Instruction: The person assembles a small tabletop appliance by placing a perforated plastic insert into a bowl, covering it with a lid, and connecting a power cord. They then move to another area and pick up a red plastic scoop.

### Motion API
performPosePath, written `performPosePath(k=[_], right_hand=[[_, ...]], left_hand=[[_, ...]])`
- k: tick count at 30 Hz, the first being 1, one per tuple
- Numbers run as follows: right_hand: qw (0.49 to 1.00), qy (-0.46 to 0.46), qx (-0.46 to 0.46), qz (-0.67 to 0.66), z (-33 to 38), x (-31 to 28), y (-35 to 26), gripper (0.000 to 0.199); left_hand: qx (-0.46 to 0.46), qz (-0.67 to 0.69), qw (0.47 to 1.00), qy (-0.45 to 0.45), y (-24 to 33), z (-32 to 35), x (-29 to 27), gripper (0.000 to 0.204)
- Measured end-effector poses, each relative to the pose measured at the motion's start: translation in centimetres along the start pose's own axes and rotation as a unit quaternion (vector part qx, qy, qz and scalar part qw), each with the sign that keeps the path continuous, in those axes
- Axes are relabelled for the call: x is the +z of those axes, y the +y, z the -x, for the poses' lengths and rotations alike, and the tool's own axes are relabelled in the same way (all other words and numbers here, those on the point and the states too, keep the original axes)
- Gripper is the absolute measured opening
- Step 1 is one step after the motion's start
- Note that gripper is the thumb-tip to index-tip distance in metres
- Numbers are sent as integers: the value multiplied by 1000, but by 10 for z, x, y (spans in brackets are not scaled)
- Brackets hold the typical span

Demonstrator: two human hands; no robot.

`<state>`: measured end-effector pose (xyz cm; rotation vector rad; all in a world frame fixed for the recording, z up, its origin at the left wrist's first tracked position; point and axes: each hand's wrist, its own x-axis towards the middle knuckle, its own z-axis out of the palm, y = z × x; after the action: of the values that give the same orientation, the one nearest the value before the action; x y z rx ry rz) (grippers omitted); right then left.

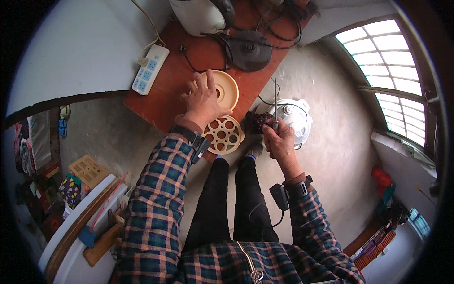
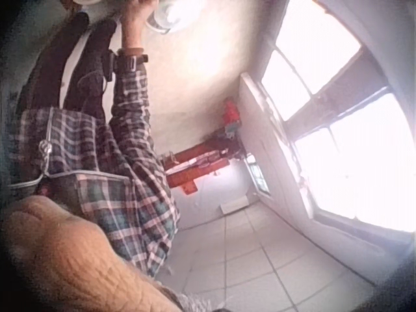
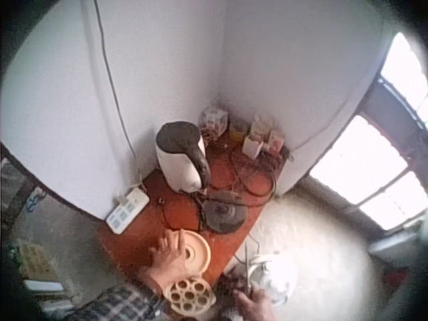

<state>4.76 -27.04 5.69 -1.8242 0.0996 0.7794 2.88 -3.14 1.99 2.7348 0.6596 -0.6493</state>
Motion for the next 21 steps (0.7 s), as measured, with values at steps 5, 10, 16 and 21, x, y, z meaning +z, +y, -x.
performPosePath(k=[5,10,16,21], right_hand=[[997,-4,-14,74,-6,9,-14,13],[998,-32,-11,50,-20,31,-23,16],[991,-39,-90,90,-30,54,-24,12],[993,-45,-95,56,-53,86,-21,19]], left_hand=[[12,106,994,7,-25,-4,7,134],[45,88,995,20,-46,2,9,121],[172,215,947,163,-50,26,3,75],[172,462,863,110,-22,49,19,39]])
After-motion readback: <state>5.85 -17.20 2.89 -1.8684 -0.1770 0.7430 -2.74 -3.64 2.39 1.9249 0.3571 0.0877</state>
